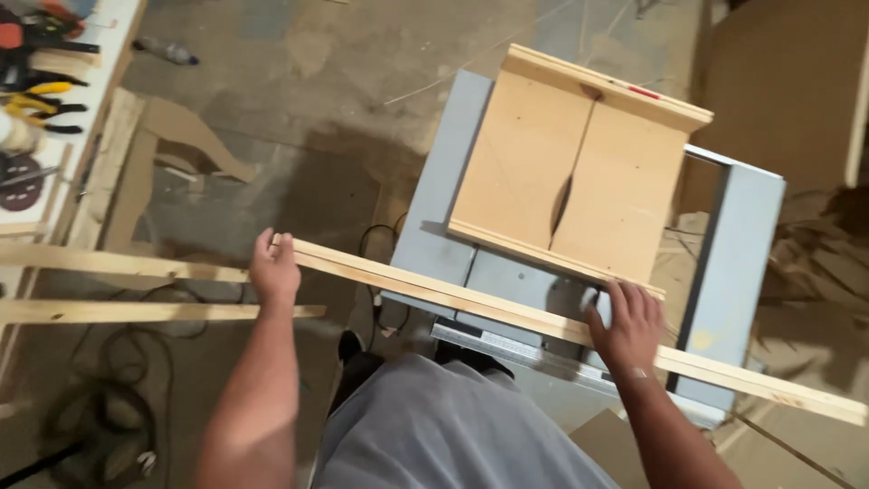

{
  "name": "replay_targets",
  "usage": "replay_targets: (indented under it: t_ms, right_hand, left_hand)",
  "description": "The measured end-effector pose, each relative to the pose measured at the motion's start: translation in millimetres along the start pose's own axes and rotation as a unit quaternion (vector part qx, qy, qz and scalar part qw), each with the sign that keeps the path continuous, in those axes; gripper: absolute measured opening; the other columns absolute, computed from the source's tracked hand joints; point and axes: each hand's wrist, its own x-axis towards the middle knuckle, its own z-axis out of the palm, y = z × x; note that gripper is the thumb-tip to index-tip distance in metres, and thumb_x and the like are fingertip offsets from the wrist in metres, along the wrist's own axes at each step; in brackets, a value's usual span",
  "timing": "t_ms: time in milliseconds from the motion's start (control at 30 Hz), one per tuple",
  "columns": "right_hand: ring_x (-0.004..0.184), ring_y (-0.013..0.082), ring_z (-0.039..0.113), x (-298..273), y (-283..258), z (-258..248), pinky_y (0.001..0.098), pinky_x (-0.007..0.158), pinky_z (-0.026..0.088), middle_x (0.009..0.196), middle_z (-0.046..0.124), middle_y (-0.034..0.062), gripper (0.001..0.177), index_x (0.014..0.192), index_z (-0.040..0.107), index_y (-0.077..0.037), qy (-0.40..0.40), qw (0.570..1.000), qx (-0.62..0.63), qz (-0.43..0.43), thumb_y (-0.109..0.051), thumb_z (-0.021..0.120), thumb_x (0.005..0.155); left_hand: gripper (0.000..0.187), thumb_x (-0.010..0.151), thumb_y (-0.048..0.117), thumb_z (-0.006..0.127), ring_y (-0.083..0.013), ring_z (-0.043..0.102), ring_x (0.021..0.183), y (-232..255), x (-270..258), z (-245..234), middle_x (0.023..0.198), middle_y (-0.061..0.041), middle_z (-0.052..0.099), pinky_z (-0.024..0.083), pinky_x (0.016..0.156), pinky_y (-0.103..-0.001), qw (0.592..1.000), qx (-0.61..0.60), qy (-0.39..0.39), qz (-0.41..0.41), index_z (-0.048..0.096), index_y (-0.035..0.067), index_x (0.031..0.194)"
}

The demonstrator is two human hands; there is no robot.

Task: Cutting notches into wooden strips using a table saw with a crosscut sled.

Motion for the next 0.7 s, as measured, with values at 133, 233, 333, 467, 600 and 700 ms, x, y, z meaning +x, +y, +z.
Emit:
replay_targets:
  t_ms: [133, 233, 333, 467, 600, 700]
  right_hand:
    - [0.109, 0.0185, 0.067, 15, 32, 52, 0.0373, 0.099, 0.050, 0.108, 0.068, -0.0060, 0.052, 0.121, 0.069, -0.028, -0.058, 0.992, -0.103, 0.037, -0.051, 0.079, 0.075]
    - [0.104, 0.0177, 0.071, 12, 52, 73, 0.0359, 0.098, 0.053, 0.102, 0.071, -0.0095, 0.043, 0.117, 0.070, -0.033, -0.139, 0.981, -0.115, 0.068, -0.057, 0.070, 0.081]
    - [0.106, 0.0200, 0.072, 12, 59, 77, 0.0363, 0.097, 0.055, 0.104, 0.073, -0.0081, 0.043, 0.119, 0.070, -0.033, -0.193, 0.974, -0.084, 0.087, -0.059, 0.068, 0.085]
    - [0.084, 0.0297, 0.068, 63, 20, 8, 0.0410, 0.069, 0.053, 0.090, 0.076, 0.0043, 0.031, 0.098, 0.073, -0.017, -0.272, 0.956, -0.043, 0.100, -0.047, 0.063, 0.097]
    - [0.084, 0.0279, 0.065, 76, 21, 8, 0.0408, 0.064, 0.051, 0.085, 0.072, 0.0039, 0.034, 0.086, 0.067, -0.016, -0.281, 0.951, -0.024, 0.131, -0.047, 0.066, 0.098]
    - [0.080, 0.0326, 0.063, 73, 39, 32, 0.0460, 0.059, 0.046, 0.082, 0.070, 0.0058, 0.036, 0.081, 0.064, -0.016, -0.235, 0.964, -0.025, 0.120, -0.048, 0.066, 0.095]
  left_hand:
    - [0.043, 0.103, 0.045, 0.069, -0.0337, 0.067, 0.115, -16, 7, -32, 0.120, -0.014, 0.074, 0.052, 0.100, -0.046, 0.999, 0.036, -0.024, 0.006, 0.069, 0.017, 0.136]
    - [0.038, 0.108, 0.044, 0.067, -0.0333, 0.068, 0.112, -45, 12, -63, 0.114, -0.013, 0.074, 0.051, 0.098, -0.046, 0.998, 0.008, -0.060, -0.009, 0.072, 0.015, 0.130]
    - [0.031, 0.110, 0.038, 0.069, -0.0312, 0.070, 0.102, -69, -10, -106, 0.103, -0.013, 0.075, 0.053, 0.091, -0.044, 0.996, -0.021, -0.074, -0.044, 0.074, 0.010, 0.122]
    - [0.025, 0.108, 0.031, 0.068, -0.0153, 0.069, 0.084, -103, -32, -143, 0.093, -0.005, 0.075, 0.052, 0.073, -0.031, 0.982, -0.040, -0.047, -0.177, 0.076, 0.008, 0.111]
    - [0.030, 0.110, 0.030, 0.066, -0.0195, 0.072, 0.082, -155, -55, -153, 0.098, -0.013, 0.076, 0.053, 0.075, -0.031, 0.982, -0.071, -0.040, -0.170, 0.073, 0.000, 0.112]
    - [0.033, 0.110, 0.033, 0.067, -0.0234, 0.073, 0.081, -163, -69, -161, 0.099, -0.014, 0.076, 0.053, 0.073, -0.034, 0.977, -0.048, -0.047, -0.201, 0.072, 0.001, 0.113]
